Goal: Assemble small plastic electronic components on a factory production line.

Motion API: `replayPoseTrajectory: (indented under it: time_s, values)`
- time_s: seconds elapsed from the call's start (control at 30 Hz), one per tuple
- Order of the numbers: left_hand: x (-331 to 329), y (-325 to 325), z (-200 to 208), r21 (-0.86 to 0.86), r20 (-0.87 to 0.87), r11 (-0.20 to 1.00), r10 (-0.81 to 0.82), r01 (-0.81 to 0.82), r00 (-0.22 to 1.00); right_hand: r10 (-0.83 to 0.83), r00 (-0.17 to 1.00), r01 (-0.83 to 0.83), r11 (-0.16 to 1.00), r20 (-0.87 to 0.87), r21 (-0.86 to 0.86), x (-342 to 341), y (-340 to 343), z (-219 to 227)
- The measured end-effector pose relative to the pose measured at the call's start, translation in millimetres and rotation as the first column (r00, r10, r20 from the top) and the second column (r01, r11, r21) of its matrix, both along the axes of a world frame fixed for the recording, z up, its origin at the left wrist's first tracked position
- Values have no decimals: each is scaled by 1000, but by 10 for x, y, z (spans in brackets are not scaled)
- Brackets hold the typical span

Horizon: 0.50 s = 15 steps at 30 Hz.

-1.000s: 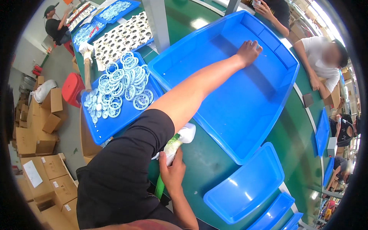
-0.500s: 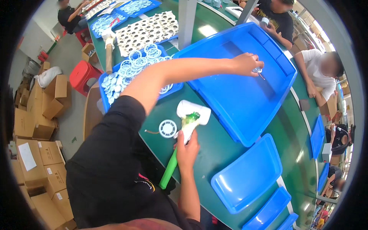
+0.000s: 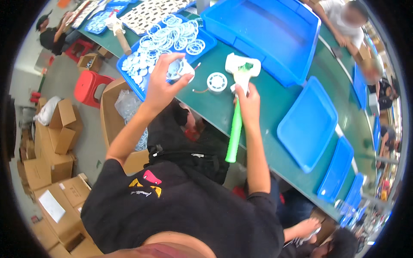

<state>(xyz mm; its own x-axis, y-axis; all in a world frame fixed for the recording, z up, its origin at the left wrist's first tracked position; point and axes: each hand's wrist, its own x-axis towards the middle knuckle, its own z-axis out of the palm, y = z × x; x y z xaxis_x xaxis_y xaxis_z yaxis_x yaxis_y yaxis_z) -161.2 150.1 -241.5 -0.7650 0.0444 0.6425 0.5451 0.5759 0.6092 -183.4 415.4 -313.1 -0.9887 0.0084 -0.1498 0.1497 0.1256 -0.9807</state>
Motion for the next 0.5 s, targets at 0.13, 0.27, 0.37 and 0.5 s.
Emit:
replayPoseTrajectory:
  time_s: [0.13,0.27,0.37,0.5]
  values:
    - [245,-115,-485,82,121,996,33,-43,992,68,998,-67,994,-2,91,55,40,91]
    - [246,-26,-847,149,174,987,41,-68,984,-14,960,142,885,-281,442,172,187,45]
    - [217,20,-967,117,110,989,79,-92,991,-61,918,294,769,-393,568,378,52,344]
    - [238,70,-1042,26,107,996,84,-87,991,71,888,198,832,-454,517,679,-254,480]
